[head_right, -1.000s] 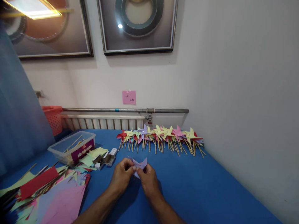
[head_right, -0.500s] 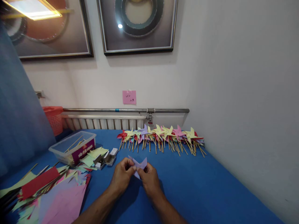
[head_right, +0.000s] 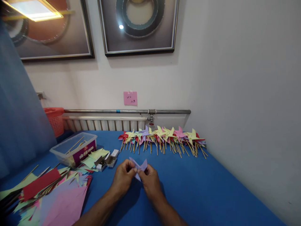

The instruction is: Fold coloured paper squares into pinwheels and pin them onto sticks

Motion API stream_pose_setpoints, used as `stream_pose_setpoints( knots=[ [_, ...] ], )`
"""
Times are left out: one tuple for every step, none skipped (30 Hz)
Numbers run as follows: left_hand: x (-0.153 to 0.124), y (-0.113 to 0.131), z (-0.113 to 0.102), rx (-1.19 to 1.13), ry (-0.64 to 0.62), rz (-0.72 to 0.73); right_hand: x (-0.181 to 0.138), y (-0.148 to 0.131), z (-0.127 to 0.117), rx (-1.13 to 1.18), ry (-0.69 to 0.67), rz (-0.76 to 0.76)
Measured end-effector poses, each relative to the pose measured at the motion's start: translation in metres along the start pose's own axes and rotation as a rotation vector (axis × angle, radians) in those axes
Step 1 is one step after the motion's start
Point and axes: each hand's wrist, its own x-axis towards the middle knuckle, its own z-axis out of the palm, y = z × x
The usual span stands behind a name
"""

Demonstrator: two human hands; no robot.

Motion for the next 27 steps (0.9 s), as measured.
stream_pose_setpoints(
  knots=[
    [0.0,-0.001,0.0,-0.001,0.004,-0.001,0.0,0.001,0.0,-0.004,-0.001,-0.001],
    [0.0,-0.001,0.0,-0.003,0.004,-0.003,0.0,0.002,0.0,-0.008,-0.004,-0.001],
    [0.0,-0.001,0.0,-0.007,0.004,-0.005,0.001,0.003,-0.001,-0.011,-0.007,-0.001],
    [0.0,-0.001,0.0,-0.01,0.004,-0.007,0.001,0.003,-0.001,-0.013,-0.014,-0.001],
    [0.001,-0.001,0.0,-0.012,0.004,-0.011,0.001,0.004,-0.001,-0.014,-0.021,-0.001],
    [0.001,0.0,0.0,-0.013,0.005,-0.015,0.002,0.004,-0.001,-0.014,-0.028,-0.004],
    [0.001,0.0,0.0,-0.011,0.006,-0.017,0.002,0.004,-0.001,-0.014,-0.032,-0.007],
    [0.001,0.001,0.0,-0.007,0.007,-0.02,0.002,0.004,-0.001,-0.013,-0.034,-0.01],
    [0.001,0.001,0.0,-0.003,0.01,-0.023,0.002,0.004,-0.001,-0.013,-0.034,-0.011],
    [0.001,0.002,-0.001,0.001,0.011,-0.025,0.002,0.003,-0.001,-0.013,-0.033,-0.01],
    [0.001,0.002,-0.001,0.003,0.015,-0.027,0.002,0.002,-0.001,-0.008,-0.033,-0.009],
    [0.001,0.002,-0.002,0.001,0.018,-0.028,0.001,0.002,0.0,0.0,-0.035,-0.008],
    [0.002,0.003,-0.002,-0.006,0.021,-0.029,0.001,0.001,0.0,0.012,-0.043,-0.006],
    [0.002,0.003,-0.002,-0.015,0.022,-0.031,0.0,0.001,0.001,0.027,-0.054,-0.003],
    [0.002,0.002,-0.003,-0.024,0.023,-0.032,0.0,0.001,0.001,0.044,-0.065,0.0],
    [0.002,0.002,-0.003,-0.034,0.022,-0.033,0.0,0.002,0.002,0.059,-0.072,0.004],
    [0.002,0.002,-0.002,-0.045,0.02,-0.033,0.0,0.003,0.002,0.07,-0.073,0.009],
    [0.002,0.001,-0.002,-0.056,0.015,-0.032,0.001,0.004,0.002,0.078,-0.067,0.014],
    [0.002,0.001,-0.002,-0.066,0.012,-0.031,0.002,0.005,0.001,0.086,-0.058,0.018],
    [0.002,0.001,-0.002,-0.079,0.012,-0.03,0.003,0.007,0.001,0.094,-0.045,0.02],
    [0.003,0.002,-0.001,-0.096,0.016,-0.031,0.004,0.009,0.0,0.102,-0.035,0.023],
    [0.003,0.003,-0.001,-0.12,0.024,-0.041,0.005,0.01,-0.001,0.113,-0.027,0.027],
    [0.003,0.004,-0.001,-0.151,0.036,-0.065,0.006,0.011,-0.002,0.124,-0.021,0.034],
    [0.004,0.006,-0.002,-0.188,0.053,-0.101,0.007,0.012,-0.002,0.135,-0.018,0.042],
    [0.004,0.007,-0.003,-0.227,0.069,-0.145,0.008,0.012,-0.003,0.147,-0.016,0.047],
    [0.005,0.009,-0.004,-0.262,0.074,-0.188,0.008,0.012,-0.003,0.155,-0.019,0.048],
    [0.006,0.01,-0.005,-0.289,0.063,-0.227,0.007,0.011,-0.003,0.157,-0.024,0.046]
  ],
)
